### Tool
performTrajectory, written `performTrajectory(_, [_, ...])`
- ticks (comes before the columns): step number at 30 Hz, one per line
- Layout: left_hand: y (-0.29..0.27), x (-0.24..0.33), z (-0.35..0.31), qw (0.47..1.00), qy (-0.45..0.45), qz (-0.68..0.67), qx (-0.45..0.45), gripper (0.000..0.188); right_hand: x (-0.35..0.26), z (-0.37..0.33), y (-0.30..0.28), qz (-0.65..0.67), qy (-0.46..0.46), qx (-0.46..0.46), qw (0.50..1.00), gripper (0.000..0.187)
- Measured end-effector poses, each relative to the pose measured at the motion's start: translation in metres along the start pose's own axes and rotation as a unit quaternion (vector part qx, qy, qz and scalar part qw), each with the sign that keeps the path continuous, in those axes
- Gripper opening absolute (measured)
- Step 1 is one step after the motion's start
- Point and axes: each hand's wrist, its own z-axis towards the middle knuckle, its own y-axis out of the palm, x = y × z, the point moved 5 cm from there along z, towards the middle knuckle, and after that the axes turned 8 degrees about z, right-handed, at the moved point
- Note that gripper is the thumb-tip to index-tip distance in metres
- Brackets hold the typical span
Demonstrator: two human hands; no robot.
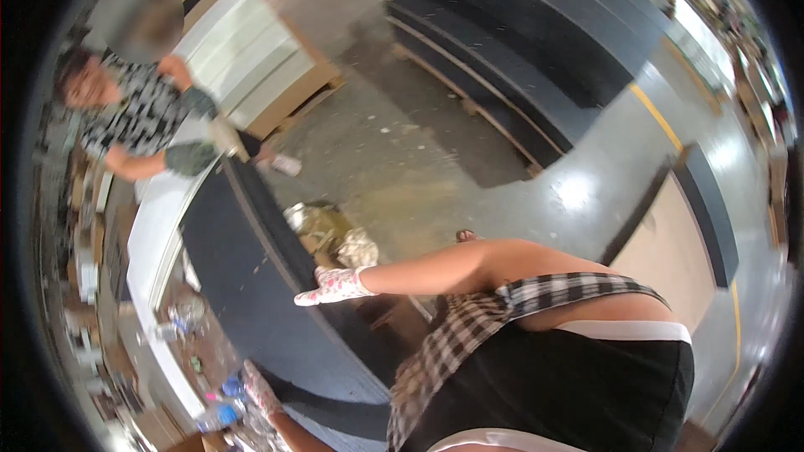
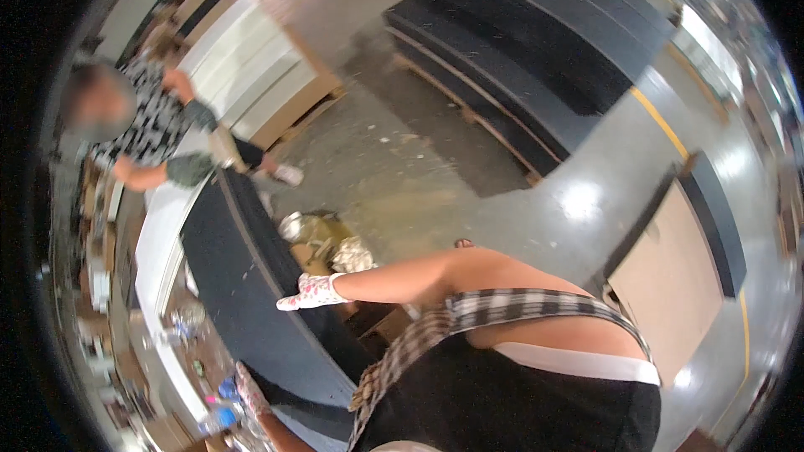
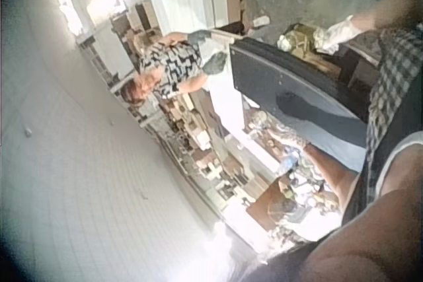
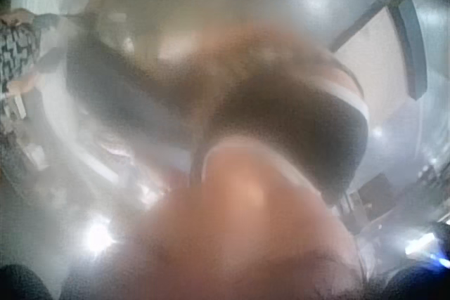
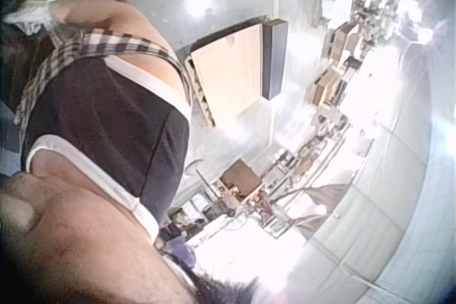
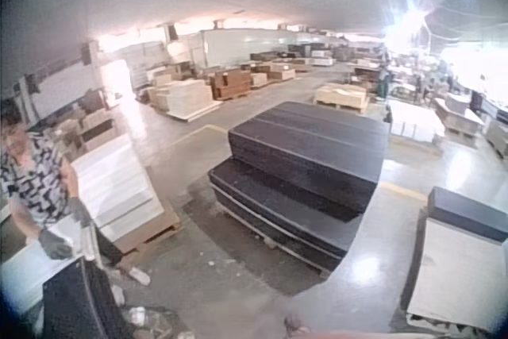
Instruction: The person picks up dark wood panels from a stack, places them one at a time on a table, and wipes each panel with a cloth and a block.
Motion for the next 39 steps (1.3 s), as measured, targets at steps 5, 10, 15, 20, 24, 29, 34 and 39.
performTrajectory(5, [-0.039,0.166,-0.038,0.921,0.248,0.122,0.275,0.049,0.104,-0.060,-0.090,0.087,-0.097,0.023,0.991,0.088])
performTrajectory(10, [0.014,0.379,-0.147,0.875,0.453,-0.072,0.151,0.042,0.314,-0.148,-0.241,0.249,0.049,0.310,0.916,0.078])
performTrajectory(15, [0.215,0.527,-0.211,0.844,0.429,-0.242,-0.214,0.039,0.519,-0.295,-0.360,0.447,0.145,0.583,0.662,0.078])
performTrajectory(20, [0.428,0.650,-0.343,0.761,0.277,-0.136,-0.570,0.037,0.665,-0.425,-0.462,0.500,0.135,0.735,0.439,0.078])
performTrajectory(24, [0.549,0.684,-0.382,0.714,0.283,0.055,-0.639,0.045,0.677,-0.450,-0.518,0.491,0.141,0.779,0.363,0.084])
performTrajectory(29, [0.636,0.748,-0.395,0.736,0.140,-0.019,-0.662,0.049,0.703,-0.445,-0.534,0.513,0.097,0.807,0.275,0.078])
performTrajectory(34, [0.707,0.780,-0.363,0.748,0.055,-0.064,-0.659,0.057,0.673,-0.442,-0.535,0.456,0.140,0.842,0.251,0.067])
performTrajectory(39, [0.771,0.819,-0.347,0.772,-0.006,-0.138,-0.620,0.063,0.634,-0.451,-0.550,0.427,0.181,0.852,0.242,0.054])
